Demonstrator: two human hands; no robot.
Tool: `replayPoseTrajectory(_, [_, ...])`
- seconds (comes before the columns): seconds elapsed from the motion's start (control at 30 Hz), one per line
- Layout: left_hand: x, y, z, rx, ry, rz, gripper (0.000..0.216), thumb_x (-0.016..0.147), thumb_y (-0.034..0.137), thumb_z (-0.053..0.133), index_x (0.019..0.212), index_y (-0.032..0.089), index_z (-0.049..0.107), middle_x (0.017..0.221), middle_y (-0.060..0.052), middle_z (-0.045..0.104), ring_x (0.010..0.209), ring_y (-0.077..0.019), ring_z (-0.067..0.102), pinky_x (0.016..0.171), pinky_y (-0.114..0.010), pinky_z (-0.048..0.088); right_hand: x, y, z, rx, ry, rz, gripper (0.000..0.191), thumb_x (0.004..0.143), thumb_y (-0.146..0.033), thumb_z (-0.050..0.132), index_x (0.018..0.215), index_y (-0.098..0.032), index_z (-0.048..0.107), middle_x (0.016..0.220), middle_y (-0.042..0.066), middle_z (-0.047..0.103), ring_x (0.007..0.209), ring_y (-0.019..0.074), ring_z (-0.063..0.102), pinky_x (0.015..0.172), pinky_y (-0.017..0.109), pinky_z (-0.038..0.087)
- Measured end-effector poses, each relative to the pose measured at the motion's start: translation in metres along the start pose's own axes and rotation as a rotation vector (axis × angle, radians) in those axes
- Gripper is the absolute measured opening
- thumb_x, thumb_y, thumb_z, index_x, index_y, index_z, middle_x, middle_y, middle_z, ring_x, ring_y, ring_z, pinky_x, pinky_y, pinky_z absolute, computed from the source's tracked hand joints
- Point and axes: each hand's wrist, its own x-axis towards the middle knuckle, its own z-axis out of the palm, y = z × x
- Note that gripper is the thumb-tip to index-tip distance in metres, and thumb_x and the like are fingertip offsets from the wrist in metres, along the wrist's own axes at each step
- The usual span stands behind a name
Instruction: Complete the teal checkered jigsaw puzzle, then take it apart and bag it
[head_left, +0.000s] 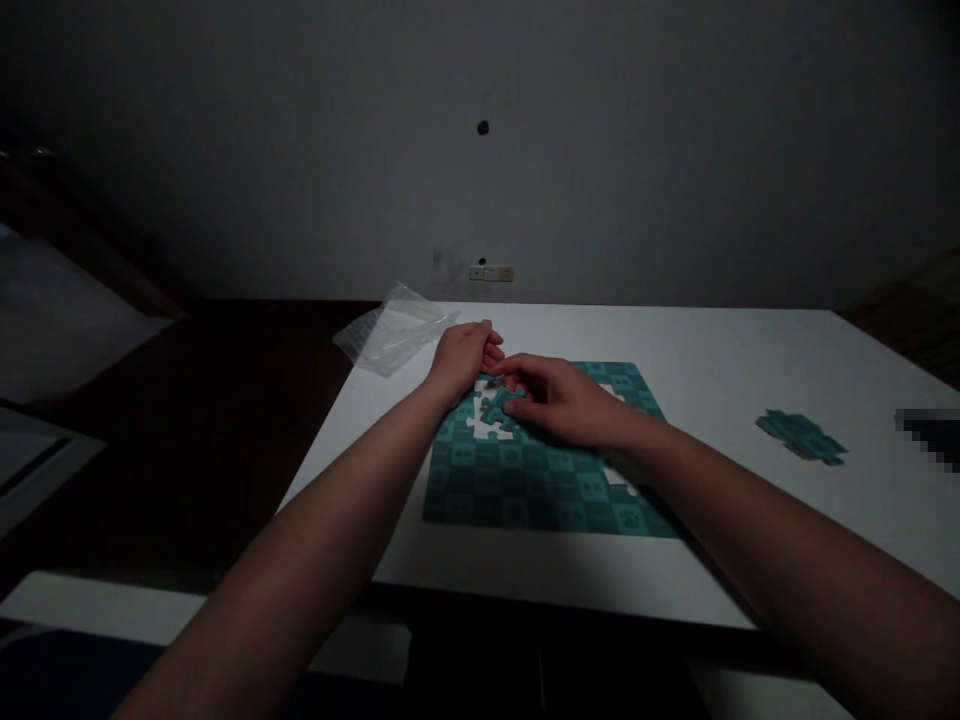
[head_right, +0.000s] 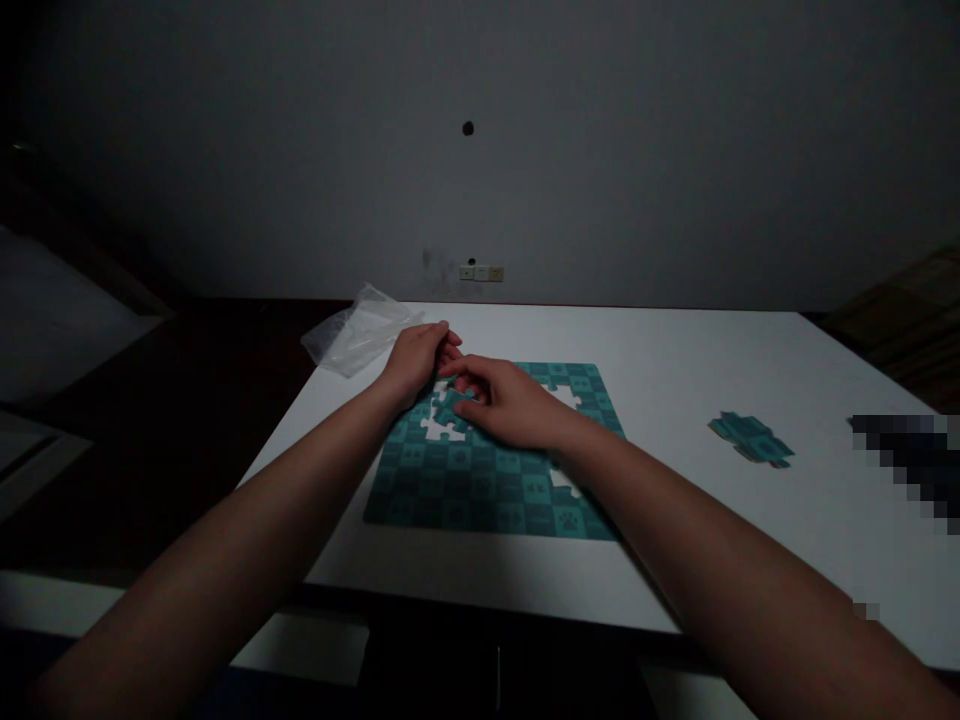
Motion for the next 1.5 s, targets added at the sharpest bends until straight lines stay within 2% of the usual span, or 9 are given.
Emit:
replayPoseTrajectory(0.1, [0.001, -0.001, 0.0, 0.008, 0.001, 0.002, 0.038, 0.109, 0.035, 0.056, 0.079, 0.017, 0.071, 0.069, -0.006, 0.072, 0.056, -0.0139, 0.063, 0.058, -0.024, 0.049, -0.003, -0.007, -0.01, -0.137, -0.053, -0.037, 0.042, 0.091, -0.016, 0.072, 0.129, -0.028, 0.081, 0.117, 0.006, 0.08, 0.095, 0.0224, 0.07, 0.089, 0.038, 0.054])
replayPoseTrajectory(0.2, [0.001, -0.002, -0.001, 0.023, 0.008, 0.003, 0.038, 0.109, 0.035, 0.057, 0.08, 0.016, 0.071, 0.069, -0.006, 0.072, 0.056, -0.0131, 0.062, 0.058, -0.024, 0.049, -0.004, -0.009, -0.015, -0.159, -0.079, 0.029, 0.028, 0.091, -0.018, 0.07, 0.115, -0.025, 0.083, 0.094, 0.004, 0.077, 0.078, 0.0196, 0.065, 0.076, 0.034, 0.051])
replayPoseTrajectory(0.33, [0.001, -0.002, -0.001, 0.032, 0.009, 0.004, 0.038, 0.109, 0.038, 0.059, 0.081, 0.016, 0.072, 0.07, -0.006, 0.073, 0.057, -0.013, 0.062, 0.058, -0.023, 0.049, -0.002, -0.004, -0.015, 0.029, -0.006, 0.143, 0.01, 0.085, -0.025, 0.078, 0.093, -0.021, 0.073, 0.071, -0.001, 0.063, 0.065, 0.0159, 0.057, 0.063, 0.029, 0.044])
replayPoseTrajectory(0.4, [0.001, -0.002, -0.001, 0.034, 0.009, 0.01, 0.037, 0.109, 0.037, 0.058, 0.081, 0.016, 0.072, 0.07, -0.006, 0.073, 0.057, -0.0132, 0.062, 0.058, -0.023, 0.049, -0.002, -0.003, -0.013, 0.126, 0.031, 0.173, 0.02, 0.082, -0.028, 0.083, 0.094, -0.021, 0.068, 0.075, -0.002, 0.063, 0.064, 0.0145, 0.056, 0.06, 0.028, 0.044])
replayPoseTrajectory(0.53, [0.001, -0.002, -0.002, 0.031, 0.001, 0.014, 0.037, 0.109, 0.035, 0.055, 0.082, 0.016, 0.072, 0.069, -0.006, 0.073, 0.057, -0.0138, 0.063, 0.058, -0.024, 0.048, -0.001, -0.001, -0.009, 0.212, 0.031, 0.174, 0.034, 0.082, -0.028, 0.083, 0.114, -0.023, 0.072, 0.095, 0.001, 0.069, 0.067, 0.0139, 0.061, 0.059, 0.027, 0.047])
replayPoseTrajectory(0.67, [0.001, -0.002, -0.001, 0.019, -0.003, 0.007, 0.037, 0.109, 0.035, 0.055, 0.082, 0.016, 0.072, 0.069, -0.005, 0.072, 0.057, -0.0138, 0.064, 0.059, -0.024, 0.05, -0.001, 0.0, -0.006, 0.185, 0.004, 0.174, 0.035, 0.087, -0.027, 0.076, 0.122, -0.023, 0.078, 0.095, 0.002, 0.07, 0.071, 0.016, 0.065, 0.063, 0.029, 0.051])
replayPoseTrajectory(0.87, [0.001, -0.001, -0.001, 0.021, 0.001, 0.004, 0.038, 0.11, 0.034, 0.055, 0.081, 0.016, 0.072, 0.069, -0.005, 0.071, 0.056, -0.0133, 0.062, 0.059, -0.024, 0.05, 0.0, 0.004, 0.0, 0.188, -0.01, 0.189, 0.035, 0.088, -0.024, 0.074, 0.122, -0.021, 0.08, 0.081, 0.001, 0.07, 0.068, 0.0183, 0.066, 0.063, 0.031, 0.052])
replayPoseTrajectory(1.1, [0.0, -0.001, -0.001, 0.028, 0.007, 0.009, 0.038, 0.11, 0.033, 0.055, 0.08, 0.016, 0.072, 0.069, -0.005, 0.072, 0.057, -0.0133, 0.062, 0.059, -0.024, 0.049, 0.002, 0.013, 0.006, 0.192, 0.051, 0.203, 0.026, 0.088, -0.027, 0.076, 0.112, -0.022, 0.08, 0.086, 0.002, 0.072, 0.069, 0.0178, 0.069, 0.064, 0.031, 0.056])
replayPoseTrajectory(1.5, [-0.001, 0.002, 0.0, 0.022, 0.006, 0.003, 0.038, 0.11, 0.033, 0.054, 0.08, 0.016, 0.071, 0.068, -0.005, 0.071, 0.055, -0.0126, 0.061, 0.058, -0.024, 0.048, 0.003, 0.012, 0.009, 0.314, 0.076, 0.248, 0.023, 0.084, -0.029, 0.08, 0.107, -0.024, 0.082, 0.089, 0.003, 0.071, 0.073, 0.0191, 0.067, 0.069, 0.038, 0.065])
